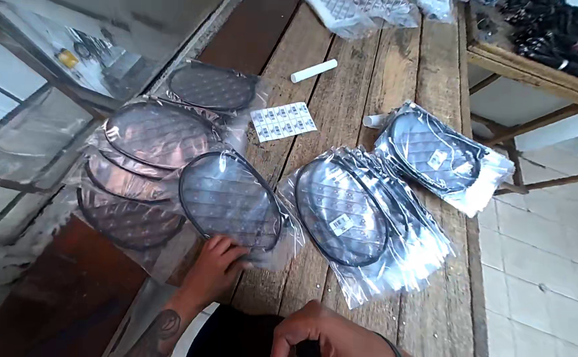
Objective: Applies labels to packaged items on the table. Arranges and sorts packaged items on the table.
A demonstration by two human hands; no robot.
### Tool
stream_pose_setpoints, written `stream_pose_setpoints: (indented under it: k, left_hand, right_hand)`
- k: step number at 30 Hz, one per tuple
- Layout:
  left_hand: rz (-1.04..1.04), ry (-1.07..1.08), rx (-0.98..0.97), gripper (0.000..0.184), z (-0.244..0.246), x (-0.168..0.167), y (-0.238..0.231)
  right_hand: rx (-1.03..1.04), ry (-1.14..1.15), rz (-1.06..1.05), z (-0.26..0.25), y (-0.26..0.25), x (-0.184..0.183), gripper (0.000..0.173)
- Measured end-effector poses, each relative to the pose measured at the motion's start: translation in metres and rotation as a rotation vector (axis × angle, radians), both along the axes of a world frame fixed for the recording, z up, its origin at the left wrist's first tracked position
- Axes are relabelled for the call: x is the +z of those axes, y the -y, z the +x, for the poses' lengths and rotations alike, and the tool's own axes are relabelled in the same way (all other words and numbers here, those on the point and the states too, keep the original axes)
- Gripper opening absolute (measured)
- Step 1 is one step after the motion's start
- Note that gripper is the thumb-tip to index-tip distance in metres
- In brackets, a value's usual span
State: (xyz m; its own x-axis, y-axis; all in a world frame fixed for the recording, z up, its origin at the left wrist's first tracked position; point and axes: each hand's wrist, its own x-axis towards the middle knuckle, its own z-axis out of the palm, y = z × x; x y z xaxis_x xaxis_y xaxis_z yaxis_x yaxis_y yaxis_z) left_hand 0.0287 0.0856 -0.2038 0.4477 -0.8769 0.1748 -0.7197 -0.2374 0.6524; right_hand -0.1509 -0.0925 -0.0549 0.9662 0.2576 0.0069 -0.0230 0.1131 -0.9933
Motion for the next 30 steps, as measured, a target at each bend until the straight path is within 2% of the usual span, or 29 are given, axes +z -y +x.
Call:
stream_pose_setpoints:
  k: [2,4,5,6,7,8,9,11,13,14,16,17,18,19,21,23,25,27,30]
  left_hand:
    - [0.035,-0.21,0.003,0.051,-0.016,0.009,0.009]
    - [0.116,-0.246,-0.006,0.054,-0.038,0.018,0.02]
    - [0.164,-0.218,0.0,0.049,-0.049,0.016,0.024]
    - [0.149,-0.147,0.043,0.037,-0.059,0.009,0.027]
    - [0.086,-0.061,0.111,0.022,-0.066,0.002,0.028]
    - [0.022,-0.04,0.188,0.013,-0.071,-0.001,0.028]
    - [-0.036,-0.09,0.272,0.012,-0.075,0.0,0.027]
    - [-0.116,-0.285,0.433,0.015,-0.081,0.008,0.025]
    - [-0.123,-0.537,0.506,0.015,-0.087,0.019,0.024]
    - [-0.113,-0.678,0.5,0.015,-0.088,0.024,0.024]
    - [-0.109,-0.986,0.428,0.012,-0.091,0.035,0.024]
    - [-0.11,-1.094,0.383,0.011,-0.092,0.039,0.025]
    - [-0.118,-1.145,0.342,0.012,-0.096,0.039,0.025]
    - [-0.12,-1.145,0.316,0.013,-0.099,0.037,0.024]
    - [-0.117,-1.117,0.309,0.014,-0.102,0.036,0.023]
    - [-0.105,-1.097,0.271,0.016,-0.101,0.033,0.023]
    - [-0.078,-1.092,0.215,0.017,-0.098,0.032,0.023]
    - [-0.071,-1.072,0.161,0.018,-0.095,0.03,0.022]
    - [-0.062,-1.073,0.101,0.019,-0.092,0.032,0.021]
  right_hand:
    - [-0.226,0.055,-0.157,-0.004,0.012,0.009,0.018]
    - [-0.6,0.034,-0.352,-0.013,0.039,0.01,0.017]
    - [-0.784,0.015,-0.467,-0.016,0.055,0.004,0.014]
    - [-0.907,-0.006,-0.582,-0.021,0.07,-0.008,0.014]
    - [-0.951,-0.059,-0.695,-0.028,0.079,-0.024,0.017]
    - [-0.924,-0.142,-0.757,-0.037,0.079,-0.042,0.021]
    - [-0.843,-0.242,-0.767,-0.046,0.07,-0.059,0.023]
    - [-0.674,-0.435,-0.695,-0.054,0.034,-0.088,0.026]
    - [-0.747,-0.522,-0.56,-0.048,-0.003,-0.112,0.026]
    - [-0.848,-0.528,-0.506,-0.04,-0.014,-0.119,0.025]
    - [-0.951,-0.469,-0.594,-0.022,-0.028,-0.129,0.019]
    - [-0.909,-0.409,-0.688,-0.013,-0.033,-0.13,0.024]
    - [-0.787,-0.412,-0.782,-0.005,-0.038,-0.128,0.037]
    - [-0.624,-0.52,-0.852,0.005,-0.038,-0.121,0.048]
    - [-0.388,-0.809,-0.972,0.033,-0.03,-0.104,0.057]
    - [-0.478,-0.882,-1.056,0.045,-0.026,-0.104,0.052]
    - [-0.537,-0.874,-0.99,0.049,-0.027,-0.104,0.05]
    - [-0.529,-0.764,-0.947,0.047,-0.029,-0.113,0.047]
    - [-0.502,-0.736,-0.976,0.05,-0.026,-0.122,0.046]
